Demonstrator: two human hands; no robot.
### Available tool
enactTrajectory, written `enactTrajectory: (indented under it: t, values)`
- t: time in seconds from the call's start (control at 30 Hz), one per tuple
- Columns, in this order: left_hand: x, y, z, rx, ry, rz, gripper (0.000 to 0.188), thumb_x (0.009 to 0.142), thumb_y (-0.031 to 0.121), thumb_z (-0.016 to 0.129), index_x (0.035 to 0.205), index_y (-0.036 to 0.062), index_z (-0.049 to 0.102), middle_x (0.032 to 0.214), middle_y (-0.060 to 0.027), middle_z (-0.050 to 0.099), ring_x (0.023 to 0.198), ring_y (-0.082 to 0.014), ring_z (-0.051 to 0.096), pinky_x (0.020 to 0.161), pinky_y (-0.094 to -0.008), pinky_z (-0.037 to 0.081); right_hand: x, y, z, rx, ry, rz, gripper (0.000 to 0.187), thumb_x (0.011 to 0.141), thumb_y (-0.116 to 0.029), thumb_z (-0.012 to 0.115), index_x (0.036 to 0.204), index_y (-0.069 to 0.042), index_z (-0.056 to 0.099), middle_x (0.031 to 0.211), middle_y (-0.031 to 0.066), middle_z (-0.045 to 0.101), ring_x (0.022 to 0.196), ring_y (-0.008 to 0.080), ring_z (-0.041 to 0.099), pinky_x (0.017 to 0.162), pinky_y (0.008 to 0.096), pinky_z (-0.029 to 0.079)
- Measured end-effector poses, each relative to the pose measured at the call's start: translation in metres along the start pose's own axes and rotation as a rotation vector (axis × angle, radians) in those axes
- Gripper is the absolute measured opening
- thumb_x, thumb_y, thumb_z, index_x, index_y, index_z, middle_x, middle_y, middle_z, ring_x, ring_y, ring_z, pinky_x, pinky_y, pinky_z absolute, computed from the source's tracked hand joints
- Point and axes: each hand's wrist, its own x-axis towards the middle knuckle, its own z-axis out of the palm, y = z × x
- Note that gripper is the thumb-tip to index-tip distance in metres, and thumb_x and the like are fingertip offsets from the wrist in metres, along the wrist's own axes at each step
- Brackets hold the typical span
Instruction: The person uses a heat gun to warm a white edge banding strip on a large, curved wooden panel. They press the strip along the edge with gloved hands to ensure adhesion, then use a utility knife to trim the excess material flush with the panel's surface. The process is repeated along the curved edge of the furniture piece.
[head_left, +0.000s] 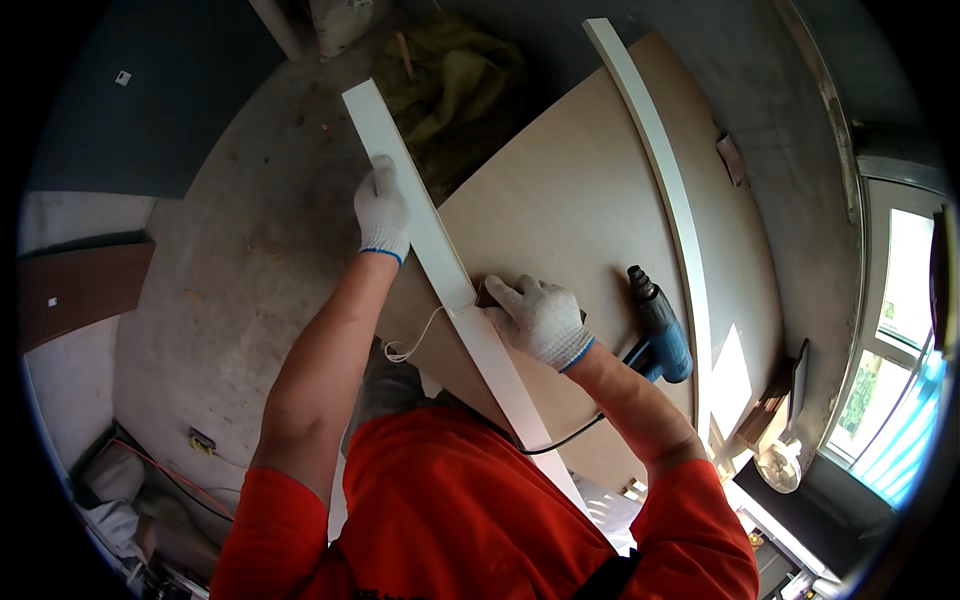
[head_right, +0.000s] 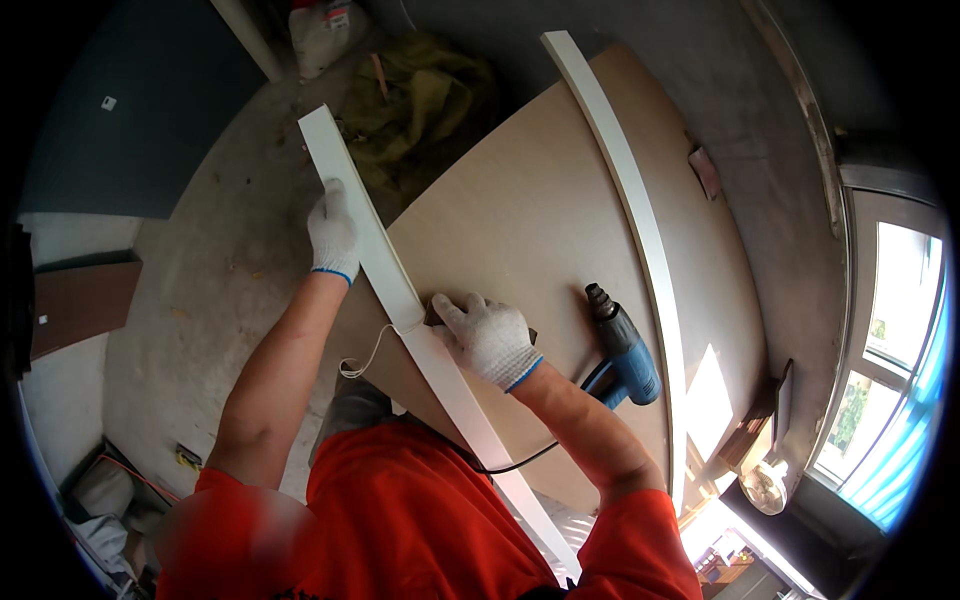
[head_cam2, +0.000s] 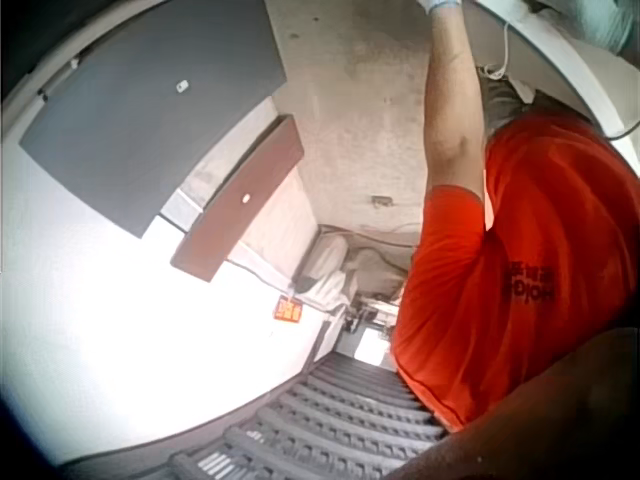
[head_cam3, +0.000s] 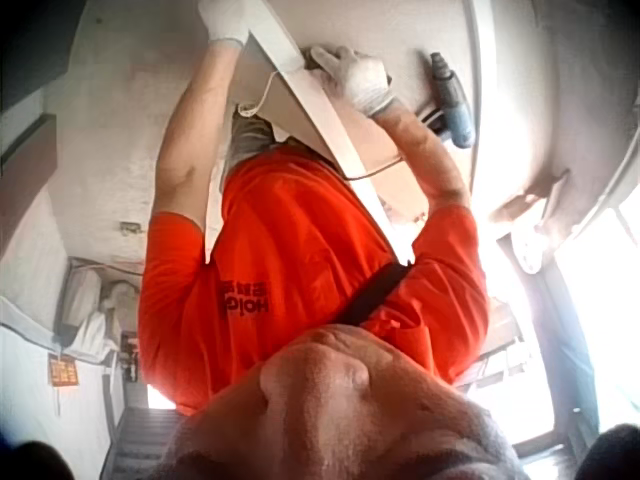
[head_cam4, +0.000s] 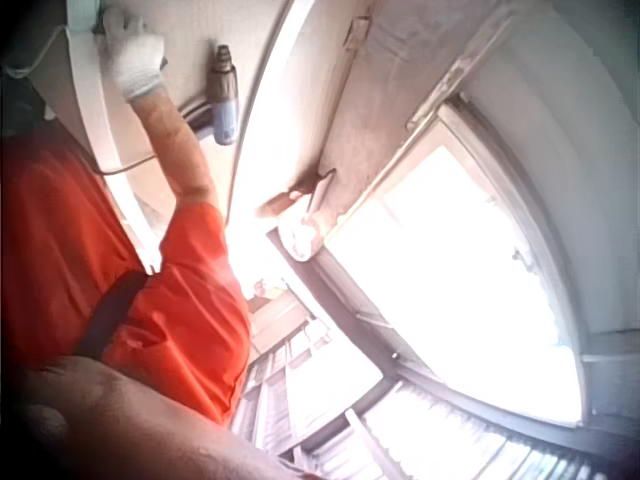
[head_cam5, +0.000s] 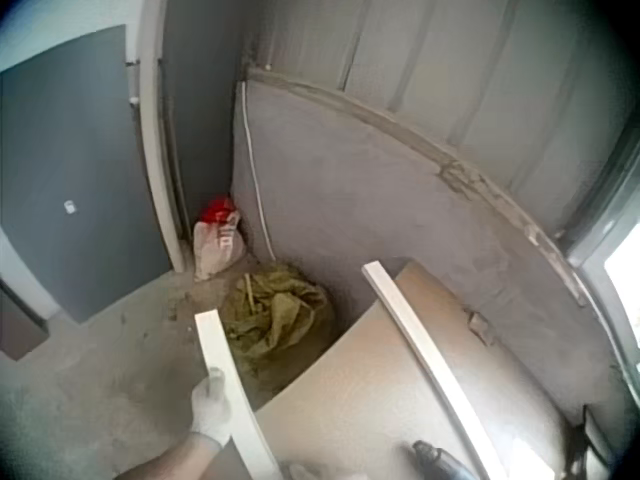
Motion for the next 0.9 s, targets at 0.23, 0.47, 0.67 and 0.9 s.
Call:
enactTrajectory:
  t: [0.23, 0.47, 0.67, 0.9]
  values:
    - [-0.004, 0.008, -0.005, 0.064, -0.059, -0.032, 0.057, 0.117, 0.047, 0.051, 0.084, 0.0003, 0.056, 0.078, -0.0001, 0.05, 0.076, -0.012, 0.044, 0.071, -0.0362, 0.044, 0.027, -0.002, -0.008, -0.011, 0.043, -0.025, 0.047, 0.096, -0.035, 0.076, 0.137, -0.013, 0.067, 0.093, 0.0177, 0.07, 0.078, 0.0369, 0.074, 0.064, 0.0507, 0.06]
    - [-0.003, 0.002, -0.007, 0.066, -0.057, 0.007, 0.056, 0.117, 0.045, 0.051, 0.09, -0.0028, 0.06, 0.078, -0.0053, 0.054, 0.077, -0.0153, 0.048, 0.074, -0.0387, 0.047, 0.06, -0.002, -0.013, 0.007, 0.144, -0.061, 0.047, 0.089, -0.032, 0.082, 0.131, -0.012, 0.074, 0.086, 0.0155, 0.069, 0.065, 0.0374, 0.07, 0.059, 0.0491, 0.058]
    - [-0.005, 0.002, -0.009, 0.103, -0.066, -0.013, 0.058, 0.117, 0.047, 0.051, 0.094, -0.0045, 0.063, 0.08, -0.0084, 0.06, 0.078, -0.0173, 0.053, 0.076, -0.0401, 0.049, 0.087, 0.0, -0.017, 0.023, 0.176, -0.096, 0.046, 0.089, -0.03, 0.081, 0.131, -0.012, 0.073, 0.087, 0.0164, 0.07, 0.067, 0.039, 0.071, 0.06, 0.0505, 0.059]
    - [-0.007, 0.004, -0.007, 0.116, -0.049, -0.026, 0.06, 0.116, 0.051, 0.05, 0.101, -0.004, 0.07, 0.084, -0.0098, 0.069, 0.08, -0.0189, 0.063, 0.078, -0.0405, 0.052, 0.125, 0.001, -0.019, 0.049, 0.2, -0.096, 0.045, 0.091, -0.029, 0.08, 0.132, -0.013, 0.073, 0.091, 0.0165, 0.071, 0.071, 0.041, 0.071, 0.064, 0.0502, 0.059]
